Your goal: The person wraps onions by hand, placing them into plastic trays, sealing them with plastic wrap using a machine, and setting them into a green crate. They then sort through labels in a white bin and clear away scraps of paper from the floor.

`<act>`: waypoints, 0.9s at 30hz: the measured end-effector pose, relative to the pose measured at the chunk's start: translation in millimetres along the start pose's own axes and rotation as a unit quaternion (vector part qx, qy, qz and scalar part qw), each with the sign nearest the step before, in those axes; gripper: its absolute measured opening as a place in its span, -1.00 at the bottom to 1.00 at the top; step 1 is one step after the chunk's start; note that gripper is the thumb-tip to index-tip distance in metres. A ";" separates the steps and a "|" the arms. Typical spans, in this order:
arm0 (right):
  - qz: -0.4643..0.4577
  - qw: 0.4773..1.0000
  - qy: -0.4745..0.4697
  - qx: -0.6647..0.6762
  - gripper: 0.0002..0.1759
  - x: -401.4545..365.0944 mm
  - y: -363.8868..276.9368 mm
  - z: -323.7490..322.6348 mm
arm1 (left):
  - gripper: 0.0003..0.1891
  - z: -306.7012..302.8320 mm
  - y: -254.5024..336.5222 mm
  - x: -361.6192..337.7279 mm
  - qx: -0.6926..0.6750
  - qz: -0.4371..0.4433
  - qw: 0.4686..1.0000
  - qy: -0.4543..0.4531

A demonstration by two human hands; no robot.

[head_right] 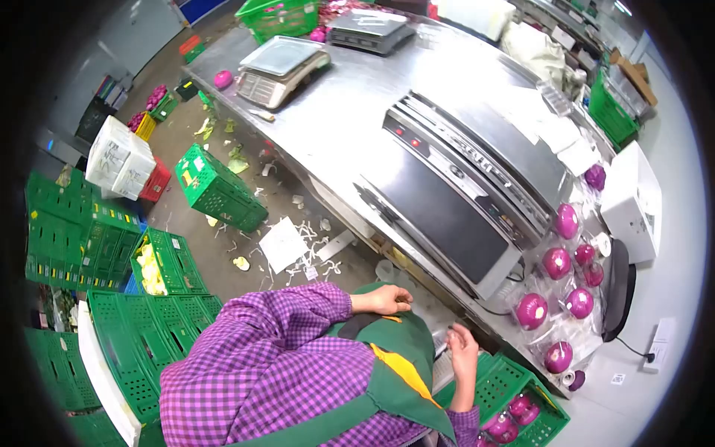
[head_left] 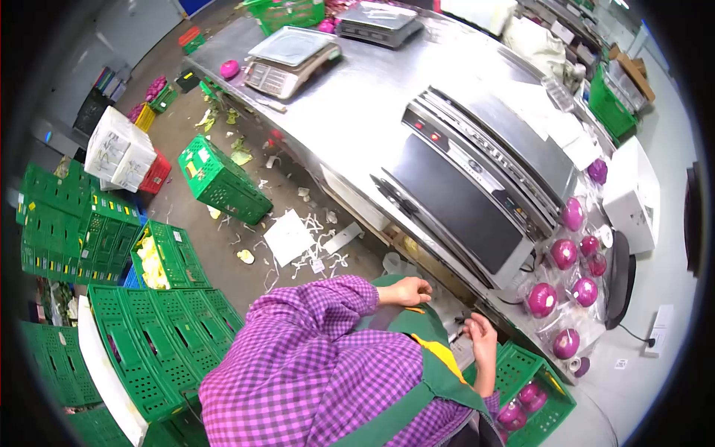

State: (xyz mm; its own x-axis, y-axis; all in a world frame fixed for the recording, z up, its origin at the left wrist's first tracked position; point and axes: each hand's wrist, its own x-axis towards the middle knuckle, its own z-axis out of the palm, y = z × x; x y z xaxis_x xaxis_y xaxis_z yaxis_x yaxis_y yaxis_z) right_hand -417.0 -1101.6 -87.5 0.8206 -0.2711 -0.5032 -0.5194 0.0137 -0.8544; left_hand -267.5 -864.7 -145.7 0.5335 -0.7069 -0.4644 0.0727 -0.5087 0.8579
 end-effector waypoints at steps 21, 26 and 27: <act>-0.095 0.976 0.075 0.180 -0.64 107.2 -148.0 -351.0 | -0.63 51.5 255.5 106.3 -0.120 -0.021 0.974 -0.192; -0.110 0.940 0.211 0.246 -0.68 179.9 -157.7 -440.8 | -0.64 53.1 271.2 123.3 -0.132 -0.041 0.979 -0.147; -0.118 0.940 0.249 0.202 -0.68 191.9 -161.1 -454.6 | -0.65 53.7 272.0 126.7 -0.127 -0.056 0.981 -0.139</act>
State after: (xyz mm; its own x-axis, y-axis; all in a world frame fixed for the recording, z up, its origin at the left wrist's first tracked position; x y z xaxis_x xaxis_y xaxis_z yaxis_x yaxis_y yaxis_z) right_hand -284.2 -1593.3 12.6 0.6354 -0.7283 -0.2566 -0.1222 0.2333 -0.9647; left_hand -225.4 -1119.0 16.9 0.2633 -0.7784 -0.5699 0.3441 -0.4761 0.8093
